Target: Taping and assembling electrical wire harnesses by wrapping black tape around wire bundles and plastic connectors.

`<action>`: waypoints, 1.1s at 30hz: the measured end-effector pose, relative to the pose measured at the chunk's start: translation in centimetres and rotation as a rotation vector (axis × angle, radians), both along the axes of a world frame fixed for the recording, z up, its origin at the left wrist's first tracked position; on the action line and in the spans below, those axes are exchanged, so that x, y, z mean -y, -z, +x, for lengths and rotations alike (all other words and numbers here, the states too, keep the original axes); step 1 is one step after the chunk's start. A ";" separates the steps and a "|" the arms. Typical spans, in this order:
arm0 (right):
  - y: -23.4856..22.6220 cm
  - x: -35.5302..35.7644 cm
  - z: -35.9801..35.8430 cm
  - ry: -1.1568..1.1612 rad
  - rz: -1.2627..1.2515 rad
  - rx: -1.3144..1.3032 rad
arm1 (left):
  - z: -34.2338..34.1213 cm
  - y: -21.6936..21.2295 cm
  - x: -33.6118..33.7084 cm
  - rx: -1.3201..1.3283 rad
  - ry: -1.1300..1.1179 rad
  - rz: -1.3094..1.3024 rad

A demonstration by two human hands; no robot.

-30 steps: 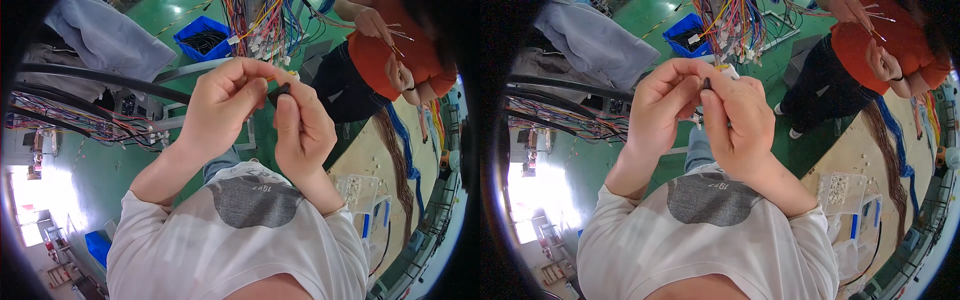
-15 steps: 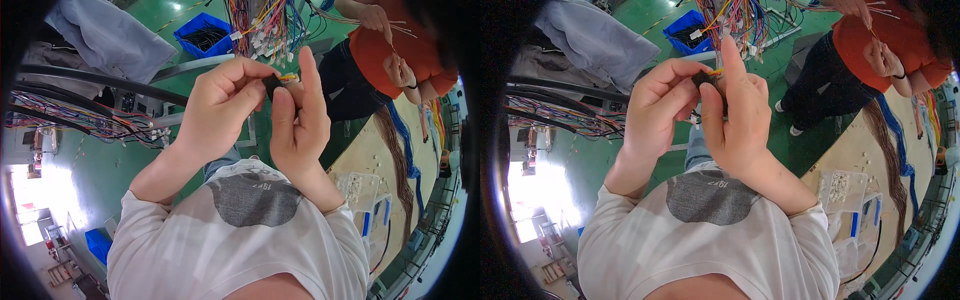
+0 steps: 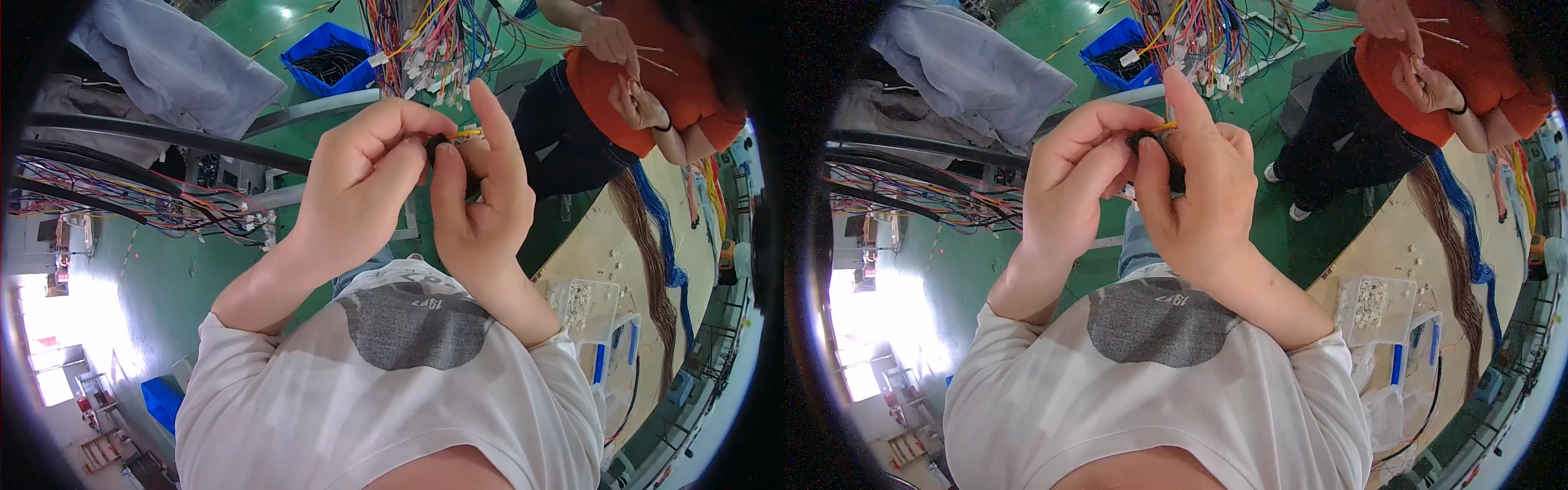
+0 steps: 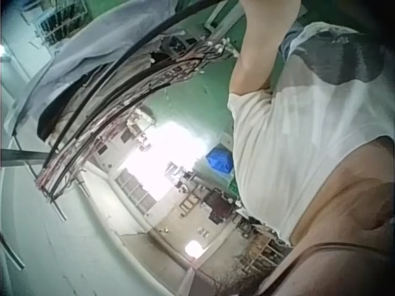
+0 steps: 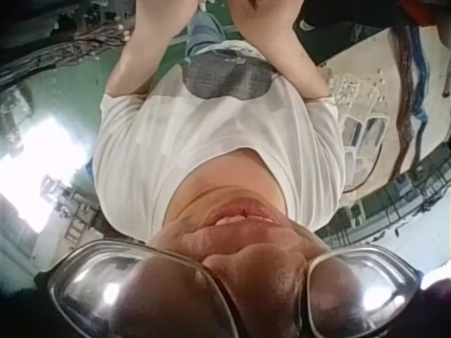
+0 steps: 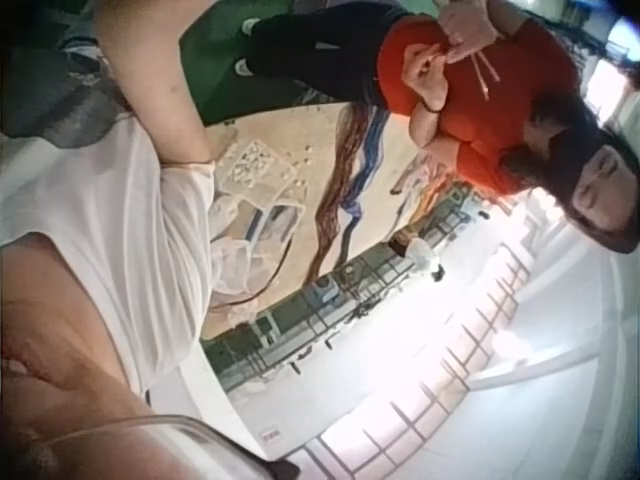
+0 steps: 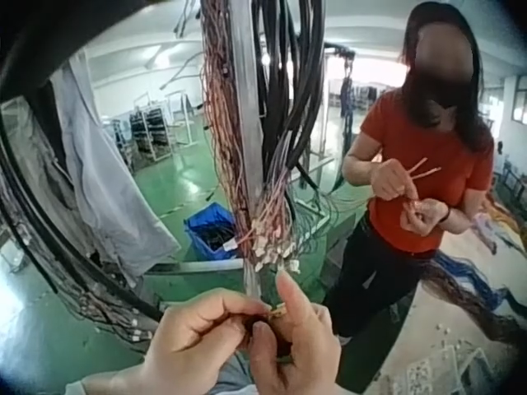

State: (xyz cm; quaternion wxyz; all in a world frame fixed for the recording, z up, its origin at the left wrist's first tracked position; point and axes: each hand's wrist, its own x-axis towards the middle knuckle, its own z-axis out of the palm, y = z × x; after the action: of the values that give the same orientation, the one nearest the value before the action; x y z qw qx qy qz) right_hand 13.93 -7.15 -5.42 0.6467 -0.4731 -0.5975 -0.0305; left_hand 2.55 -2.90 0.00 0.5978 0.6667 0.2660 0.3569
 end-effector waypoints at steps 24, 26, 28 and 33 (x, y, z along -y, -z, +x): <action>-2.0 1.2 1.7 -0.469 -0.406 -0.493 | 0.1 0.7 -0.8 -0.196 -0.128 0.787; -2.0 1.3 1.9 -0.481 -0.413 -0.490 | -0.2 0.6 -1.2 -0.209 -0.071 0.872; -2.1 1.3 2.0 -0.492 -0.419 -0.488 | -0.1 0.6 -0.6 -0.187 -0.047 0.675; -1.9 1.2 2.4 -0.467 -0.385 -0.405 | 0.0 1.1 -0.9 -0.230 0.011 0.467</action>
State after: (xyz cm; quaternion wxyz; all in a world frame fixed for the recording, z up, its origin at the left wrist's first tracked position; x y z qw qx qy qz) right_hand 16.30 -8.35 -3.48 0.6405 -0.4335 -0.5441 0.3252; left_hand 2.51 -2.02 -1.08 0.3956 0.8241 0.2392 0.3275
